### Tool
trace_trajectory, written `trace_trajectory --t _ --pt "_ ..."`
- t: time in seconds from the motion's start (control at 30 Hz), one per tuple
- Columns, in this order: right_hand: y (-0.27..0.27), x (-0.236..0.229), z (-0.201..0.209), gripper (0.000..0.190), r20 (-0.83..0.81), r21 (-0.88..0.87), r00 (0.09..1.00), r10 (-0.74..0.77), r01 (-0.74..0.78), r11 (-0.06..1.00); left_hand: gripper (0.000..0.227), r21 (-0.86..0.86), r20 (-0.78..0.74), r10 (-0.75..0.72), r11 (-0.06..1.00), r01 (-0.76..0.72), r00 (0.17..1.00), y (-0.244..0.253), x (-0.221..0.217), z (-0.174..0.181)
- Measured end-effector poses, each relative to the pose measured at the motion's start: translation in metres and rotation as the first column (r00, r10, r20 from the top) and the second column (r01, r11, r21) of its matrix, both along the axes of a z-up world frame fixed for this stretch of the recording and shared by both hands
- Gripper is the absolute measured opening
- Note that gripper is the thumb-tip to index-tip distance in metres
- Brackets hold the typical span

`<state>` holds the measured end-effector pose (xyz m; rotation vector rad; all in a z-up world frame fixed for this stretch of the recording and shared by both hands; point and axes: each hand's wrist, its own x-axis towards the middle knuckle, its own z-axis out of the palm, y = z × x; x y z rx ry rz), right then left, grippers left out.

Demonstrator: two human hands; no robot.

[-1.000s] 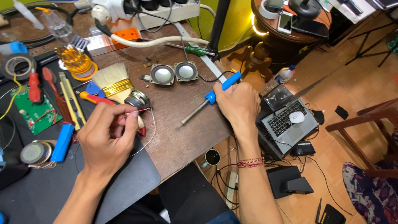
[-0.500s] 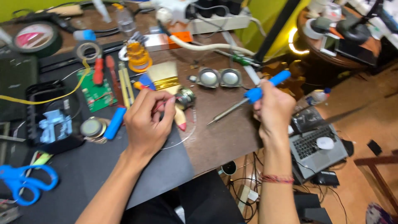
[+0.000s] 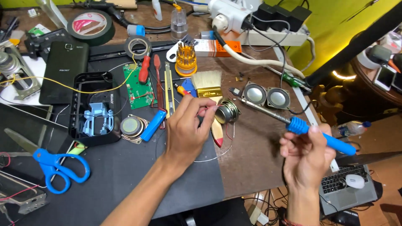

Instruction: Soldering wires onto the terminals of a small electronic speaker on a repair workbench.

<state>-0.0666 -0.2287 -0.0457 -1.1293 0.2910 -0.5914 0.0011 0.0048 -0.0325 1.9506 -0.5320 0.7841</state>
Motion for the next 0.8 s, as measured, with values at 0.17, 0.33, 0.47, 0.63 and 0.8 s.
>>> trace_trajectory --t 0.17,0.33,0.47,0.63,0.8 --pt "0.004 -0.001 0.001 0.025 -0.053 -0.018 0.998 -0.042 0.041 0.999 0.008 -0.017 -0.043 -0.025 1.000 0.025 0.999 -0.002 0.001 -0.003" --pt "0.002 -0.001 0.001 0.027 -0.136 -0.034 0.990 -0.026 0.022 0.999 0.013 -0.034 -0.108 -0.070 0.997 0.067 0.992 -0.006 0.003 -0.008" --pt "0.001 -0.001 0.002 0.031 -0.090 -0.025 0.996 0.006 -0.008 1.000 0.016 -0.071 -0.130 -0.083 0.995 0.074 0.988 -0.006 0.003 -0.007" --pt "-0.006 -0.006 -0.005 0.024 -0.014 0.025 1.000 0.026 -0.026 0.999 0.015 -0.105 -0.184 -0.095 0.992 0.076 0.978 -0.006 0.002 -0.007" --pt "0.004 -0.006 -0.001 0.025 -0.027 -0.147 0.999 -0.039 0.035 0.988 0.018 -0.109 -0.203 -0.043 0.994 0.021 0.978 -0.008 0.002 -0.007"
